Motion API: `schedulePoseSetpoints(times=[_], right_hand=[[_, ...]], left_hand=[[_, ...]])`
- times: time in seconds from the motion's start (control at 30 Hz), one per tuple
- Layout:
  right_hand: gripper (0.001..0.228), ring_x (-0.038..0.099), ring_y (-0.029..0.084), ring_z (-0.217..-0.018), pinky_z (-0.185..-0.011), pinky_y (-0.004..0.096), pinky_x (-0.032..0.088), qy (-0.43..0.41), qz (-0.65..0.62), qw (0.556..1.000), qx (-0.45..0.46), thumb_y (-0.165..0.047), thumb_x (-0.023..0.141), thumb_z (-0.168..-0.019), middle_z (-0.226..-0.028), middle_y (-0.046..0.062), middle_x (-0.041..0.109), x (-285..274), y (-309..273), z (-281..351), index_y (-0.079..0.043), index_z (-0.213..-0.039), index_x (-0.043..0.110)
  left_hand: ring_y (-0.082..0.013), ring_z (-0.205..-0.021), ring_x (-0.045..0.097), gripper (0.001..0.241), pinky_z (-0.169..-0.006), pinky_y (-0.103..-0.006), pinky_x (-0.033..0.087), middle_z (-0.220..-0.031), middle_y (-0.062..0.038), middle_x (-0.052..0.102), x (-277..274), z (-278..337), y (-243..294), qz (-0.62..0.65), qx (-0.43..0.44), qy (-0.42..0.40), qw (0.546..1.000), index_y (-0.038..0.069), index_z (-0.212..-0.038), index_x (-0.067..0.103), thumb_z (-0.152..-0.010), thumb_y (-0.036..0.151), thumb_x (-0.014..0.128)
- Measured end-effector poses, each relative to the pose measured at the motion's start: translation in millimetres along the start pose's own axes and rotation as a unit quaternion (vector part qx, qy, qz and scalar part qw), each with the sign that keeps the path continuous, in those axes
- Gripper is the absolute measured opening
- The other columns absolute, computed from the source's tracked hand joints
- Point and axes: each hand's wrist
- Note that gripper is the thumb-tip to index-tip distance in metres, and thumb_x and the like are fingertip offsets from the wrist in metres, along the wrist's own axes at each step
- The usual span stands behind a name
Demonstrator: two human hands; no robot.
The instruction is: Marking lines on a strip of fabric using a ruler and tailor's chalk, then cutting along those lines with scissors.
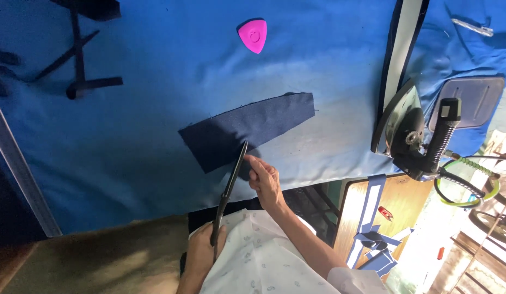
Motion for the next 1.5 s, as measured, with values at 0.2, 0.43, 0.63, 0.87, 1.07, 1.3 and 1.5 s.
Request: schedulePoseSetpoints(times=[0.2, 0.43, 0.63, 0.87, 1.07, 1.3, 1.5], right_hand=[[0.036, 0.024, 0.006, -0.053, -0.047, 0.024, 0.020, 0.059, 0.035, 0.996, -0.060, -0.037, 0.066, -0.097, -0.061, -0.005, 0.035, 2, -23, 5, -0.005, -0.111, 0.074], [0.037, 0.026, 0.007, -0.052, -0.049, 0.025, 0.023, 0.073, 0.055, 0.996, -0.009, -0.038, 0.066, -0.097, -0.059, -0.005, 0.035, -17, -19, 13, -0.002, -0.104, 0.072], [0.027, 0.024, 0.005, -0.054, -0.048, 0.024, 0.021, 0.106, 0.004, 0.994, -0.030, -0.035, 0.069, -0.098, -0.060, -0.006, 0.036, -31, -25, 6, -0.009, -0.090, 0.067], [0.041, 0.021, 0.007, -0.051, -0.047, 0.024, 0.018, 0.105, -0.002, 0.992, -0.063, -0.032, 0.062, -0.099, -0.062, -0.004, 0.032, -57, -77, 2, 0.002, -0.119, 0.072], [0.049, 0.023, 0.006, -0.050, -0.048, 0.025, 0.020, 0.043, 0.036, 0.998, -0.009, -0.040, 0.062, -0.097, -0.059, -0.004, 0.036, -58, -95, -5, 0.002, -0.121, 0.071], [0.043, 0.028, 0.005, -0.050, -0.047, 0.023, 0.022, -0.019, 0.038, 0.999, 0.023, -0.037, 0.062, -0.099, -0.060, -0.005, 0.042, -42, -69, -5, -0.002, -0.122, 0.071], [0.030, 0.025, 0.007, -0.051, -0.047, 0.025, 0.019, -0.082, 0.092, 0.991, 0.050, -0.035, 0.060, -0.101, -0.062, -0.003, 0.040, 2, -49, 3, -0.006, -0.104, 0.066]], left_hand=[[-0.0278, -0.089, 0.069, 0.030, -0.076, -0.0440, 0.054, -0.092, -0.009, 0.069, 15, 10, -21, -0.053, -0.008, -0.015, 0.998, 0.009, -0.101, 0.070, -0.095, 0.037, 0.061], [-0.0371, -0.085, 0.070, 0.030, -0.075, -0.0540, 0.056, -0.094, -0.007, 0.068, 3, 32, -27, -0.159, -0.134, -0.026, 0.978, 0.020, -0.102, 0.068, -0.093, 0.044, 0.053], [-0.0291, -0.119, 0.064, 0.036, -0.092, -0.0550, 0.056, -0.121, -0.004, 0.070, 10, -6, 24, -0.155, -0.053, -0.052, 0.985, 0.014, -0.110, 0.068, -0.096, 0.044, 0.053], [-0.0260, -0.083, 0.069, 0.037, -0.078, -0.0418, 0.055, -0.083, -0.008, 0.068, 14, -24, 113, -0.135, -0.029, -0.098, 0.986, 0.011, -0.083, 0.065, -0.100, 0.040, 0.050], [-0.0277, -0.115, 0.069, 0.038, -0.099, -0.0426, 0.055, -0.118, -0.009, 0.077, 29, -18, 89, -0.054, -0.006, -0.021, 0.998, 0.009, -0.119, 0.073, -0.094, 0.032, 0.059], [-0.0270, -0.085, 0.067, 0.028, -0.078, -0.0404, 0.053, -0.085, -0.010, 0.068, 37, -9, 59, -0.034, -0.012, 0.005, 0.999, 0.008, -0.087, 0.067, -0.096, 0.033, 0.057], [-0.0321, -0.092, 0.072, 0.029, -0.078, -0.0433, 0.056, -0.098, -0.011, 0.070, 40, 8, 0, -0.008, -0.055, 0.034, 0.998, 0.009, -0.098, 0.070, -0.094, 0.036, 0.057]])
Point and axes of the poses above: each hand's wrist, its own z-axis away from the middle knuckle, its own x-axis out of the palm, y = z × x
